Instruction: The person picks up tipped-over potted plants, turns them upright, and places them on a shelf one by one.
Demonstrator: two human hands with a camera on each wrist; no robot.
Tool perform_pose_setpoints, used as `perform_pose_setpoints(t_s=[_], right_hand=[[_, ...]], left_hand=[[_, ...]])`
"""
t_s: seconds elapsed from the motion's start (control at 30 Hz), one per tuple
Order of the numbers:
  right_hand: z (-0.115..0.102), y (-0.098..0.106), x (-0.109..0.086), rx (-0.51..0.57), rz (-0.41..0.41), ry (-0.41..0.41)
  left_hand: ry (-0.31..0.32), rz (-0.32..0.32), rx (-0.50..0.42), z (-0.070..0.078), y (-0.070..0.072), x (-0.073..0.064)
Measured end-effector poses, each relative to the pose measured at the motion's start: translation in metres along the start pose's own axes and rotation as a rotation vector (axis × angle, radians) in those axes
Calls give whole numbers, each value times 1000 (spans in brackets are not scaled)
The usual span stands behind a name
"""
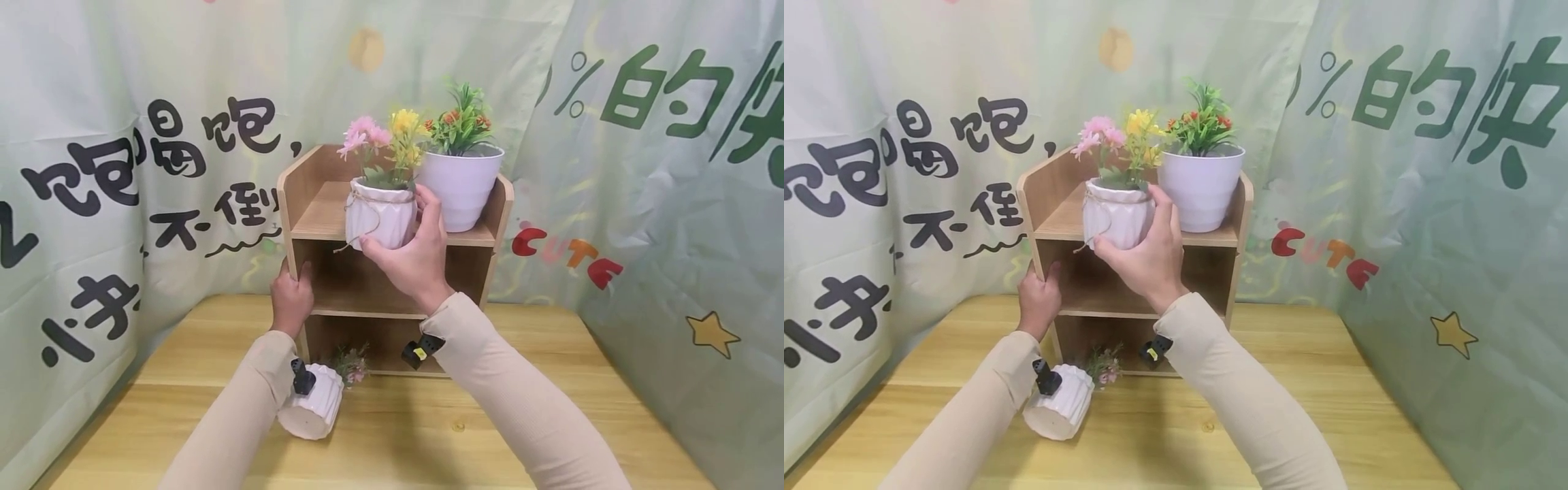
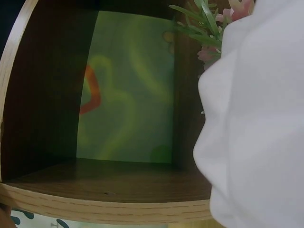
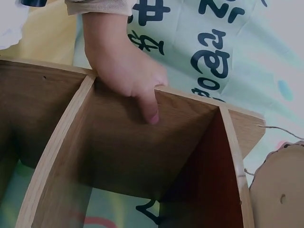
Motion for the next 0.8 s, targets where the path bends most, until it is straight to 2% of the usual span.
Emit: perform_pose_setpoints(t_s=[0.23, 0.8], right_hand=[[3, -4, 4, -82, -13, 30], [14, -11, 8, -189, -53, -44]], left_hand=[[7, -4, 8, -1, -2, 2], [3, -6, 5, 1, 0, 0]])
Point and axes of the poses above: each hand's wrist, its own x-axis towards the middle knuckle, its own y-axis out of the back of the hand, z = x × y, the point moved 10 cm from there along x, towards the middle knuckle, and after that the axes turned 10 degrees about y, right-handed, at the moved point
